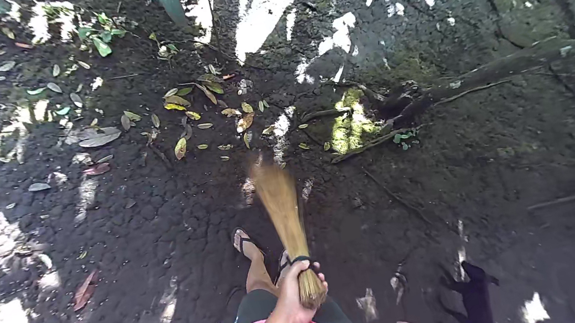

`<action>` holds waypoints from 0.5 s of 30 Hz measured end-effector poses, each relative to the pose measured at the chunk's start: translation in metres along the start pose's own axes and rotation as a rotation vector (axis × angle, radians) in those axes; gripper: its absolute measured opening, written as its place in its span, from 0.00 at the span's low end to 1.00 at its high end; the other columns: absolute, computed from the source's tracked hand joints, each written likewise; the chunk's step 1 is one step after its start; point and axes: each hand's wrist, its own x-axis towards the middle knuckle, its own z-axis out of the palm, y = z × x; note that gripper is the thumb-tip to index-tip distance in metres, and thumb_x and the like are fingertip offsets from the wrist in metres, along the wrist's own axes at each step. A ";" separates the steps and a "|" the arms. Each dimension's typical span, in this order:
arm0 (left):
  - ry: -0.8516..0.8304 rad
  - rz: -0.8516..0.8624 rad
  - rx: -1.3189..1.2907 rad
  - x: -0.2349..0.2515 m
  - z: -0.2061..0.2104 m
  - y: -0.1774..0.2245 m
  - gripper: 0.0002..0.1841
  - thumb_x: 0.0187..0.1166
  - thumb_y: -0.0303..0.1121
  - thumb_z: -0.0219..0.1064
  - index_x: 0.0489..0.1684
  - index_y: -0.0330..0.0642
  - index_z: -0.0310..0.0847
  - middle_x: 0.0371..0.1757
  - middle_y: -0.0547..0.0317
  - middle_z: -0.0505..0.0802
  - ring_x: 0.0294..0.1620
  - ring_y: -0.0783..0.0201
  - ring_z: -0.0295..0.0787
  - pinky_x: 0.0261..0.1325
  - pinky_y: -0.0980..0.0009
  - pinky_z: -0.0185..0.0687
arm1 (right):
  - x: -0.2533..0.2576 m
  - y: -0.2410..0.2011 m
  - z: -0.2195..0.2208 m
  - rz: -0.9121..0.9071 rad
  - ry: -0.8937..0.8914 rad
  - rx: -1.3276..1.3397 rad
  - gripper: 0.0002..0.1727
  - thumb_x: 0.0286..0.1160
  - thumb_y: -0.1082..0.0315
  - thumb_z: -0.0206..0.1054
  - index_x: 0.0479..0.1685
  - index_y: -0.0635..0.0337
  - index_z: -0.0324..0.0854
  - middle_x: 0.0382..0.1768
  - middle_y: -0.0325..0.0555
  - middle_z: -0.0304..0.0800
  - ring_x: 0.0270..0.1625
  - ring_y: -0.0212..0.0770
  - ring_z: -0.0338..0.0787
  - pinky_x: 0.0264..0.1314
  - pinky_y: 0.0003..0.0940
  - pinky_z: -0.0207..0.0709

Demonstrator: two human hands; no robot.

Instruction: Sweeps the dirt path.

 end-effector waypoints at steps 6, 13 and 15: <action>0.068 0.069 -0.158 0.030 -0.008 0.114 0.13 0.84 0.39 0.52 0.48 0.38 0.73 0.34 0.50 0.87 0.25 0.61 0.87 0.25 0.69 0.86 | 0.004 -0.039 0.020 -0.047 0.009 -0.078 0.22 0.90 0.69 0.57 0.79 0.66 0.69 0.59 0.63 0.84 0.49 0.46 0.89 0.54 0.41 0.82; 0.505 0.792 -0.116 -0.042 -0.160 0.258 0.04 0.86 0.34 0.53 0.48 0.46 0.70 0.31 0.59 0.85 0.27 0.65 0.87 0.31 0.69 0.89 | 0.024 -0.082 0.051 -0.181 -0.100 -0.185 0.21 0.87 0.70 0.61 0.77 0.64 0.73 0.55 0.60 0.88 0.48 0.48 0.91 0.52 0.44 0.85; 0.505 0.926 -0.058 -0.057 -0.156 0.252 0.10 0.85 0.31 0.55 0.59 0.46 0.66 0.35 0.60 0.85 0.30 0.65 0.89 0.34 0.66 0.91 | 0.015 -0.108 0.079 -0.292 -0.210 -0.189 0.25 0.81 0.69 0.68 0.77 0.64 0.73 0.57 0.60 0.88 0.52 0.50 0.91 0.57 0.46 0.85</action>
